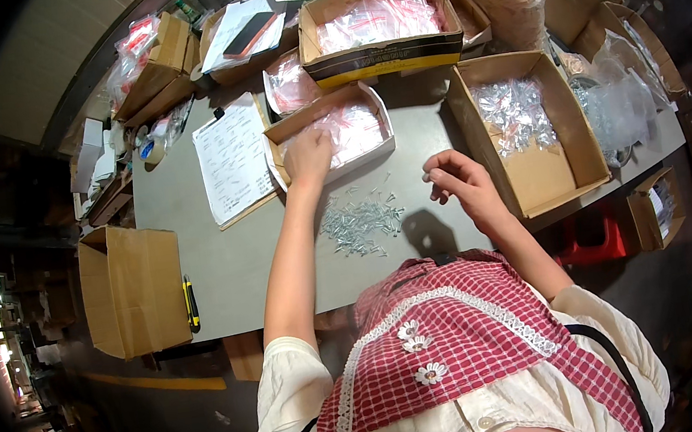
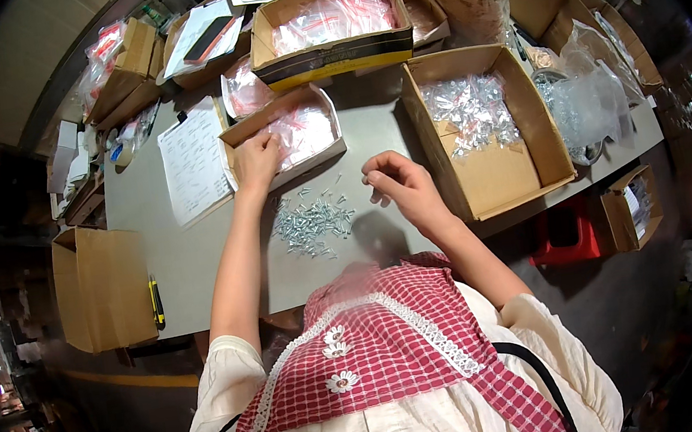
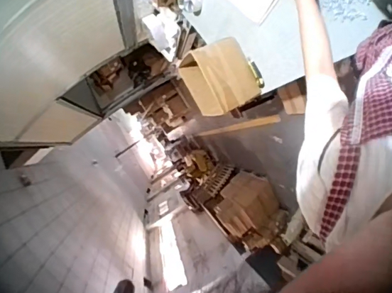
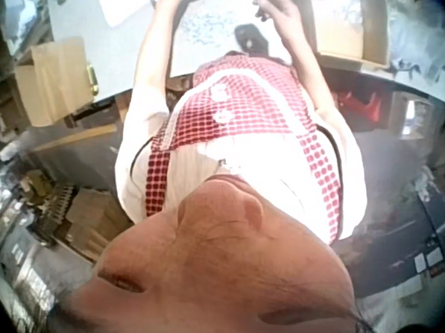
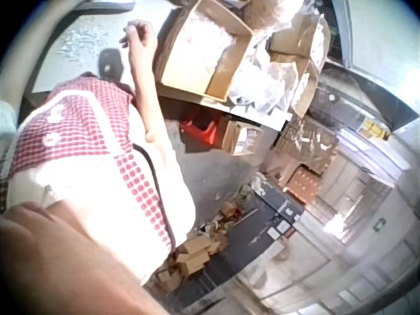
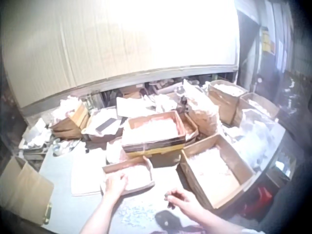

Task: The person picks up small metal pieces from a pile on the table, places them into small plastic bags, and seals the bags.

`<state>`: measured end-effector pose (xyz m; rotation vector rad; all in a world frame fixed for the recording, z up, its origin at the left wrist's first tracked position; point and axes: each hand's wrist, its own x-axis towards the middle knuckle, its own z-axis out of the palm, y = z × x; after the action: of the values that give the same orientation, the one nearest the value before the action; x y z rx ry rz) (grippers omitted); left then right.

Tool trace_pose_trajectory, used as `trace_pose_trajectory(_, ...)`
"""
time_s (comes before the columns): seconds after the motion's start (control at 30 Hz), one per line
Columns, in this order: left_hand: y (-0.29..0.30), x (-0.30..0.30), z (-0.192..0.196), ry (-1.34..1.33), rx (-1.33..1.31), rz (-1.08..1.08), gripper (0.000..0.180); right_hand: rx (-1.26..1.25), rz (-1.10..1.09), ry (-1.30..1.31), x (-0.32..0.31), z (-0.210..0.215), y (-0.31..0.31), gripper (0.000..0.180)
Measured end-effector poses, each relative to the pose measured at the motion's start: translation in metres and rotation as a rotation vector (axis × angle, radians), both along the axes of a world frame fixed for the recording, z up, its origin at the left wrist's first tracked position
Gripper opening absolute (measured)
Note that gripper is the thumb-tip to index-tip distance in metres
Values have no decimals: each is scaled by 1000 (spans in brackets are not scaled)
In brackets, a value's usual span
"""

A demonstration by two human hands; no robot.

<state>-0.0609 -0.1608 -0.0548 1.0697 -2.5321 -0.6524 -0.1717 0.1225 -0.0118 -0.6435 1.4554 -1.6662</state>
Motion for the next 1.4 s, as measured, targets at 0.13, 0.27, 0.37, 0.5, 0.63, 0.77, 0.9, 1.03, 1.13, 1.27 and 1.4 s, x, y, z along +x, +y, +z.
trace_pose_trajectory(0.13, 14, 21, 17, 231, -169, -18, 26, 47, 13, 428, 6, -2, -20, 28)
trace_pose_trajectory(0.27, 49, 31, 42, 373, -21, -170, 14, -43, 0, 938, 11, 19, -41, 36)
trace_pose_trajectory(0.37, 83, 38, 53, 332, 159, -334, 11, -143, 14, 1162, 14, 30, -56, 37)
trace_pose_trajectory(0.5, 111, 45, 60, 277, 208, -333, 9, -102, 83, 1043, 15, 23, -58, 28)
trace_pose_trajectory(0.63, 120, 52, 55, 384, 453, -155, 12, 36, 147, 660, 16, 7, -42, 20)
trace_pose_trajectory(0.77, 132, 52, 48, 402, 507, -157, 13, 121, 353, 269, 8, -3, -32, 14)
trace_pose_trajectory(0.9, 139, 55, 55, 313, 537, -197, 15, 187, 467, 108, -4, 0, -28, 10)
trace_pose_trajectory(1.03, 143, 56, 51, 323, 525, -202, 17, 259, 523, 9, -7, 6, -25, 10)
trace_pose_trajectory(1.13, 145, 56, 47, 339, 536, -195, 17, 238, 520, 8, -5, 6, -22, 13)
trace_pose_trajectory(1.27, 150, 56, 45, 473, 478, -135, 17, 213, 459, 96, 5, 10, -19, 20)
trace_pose_trajectory(1.4, 148, 62, 50, 404, 360, -140, 14, 192, 426, 204, 9, 7, -17, 22)
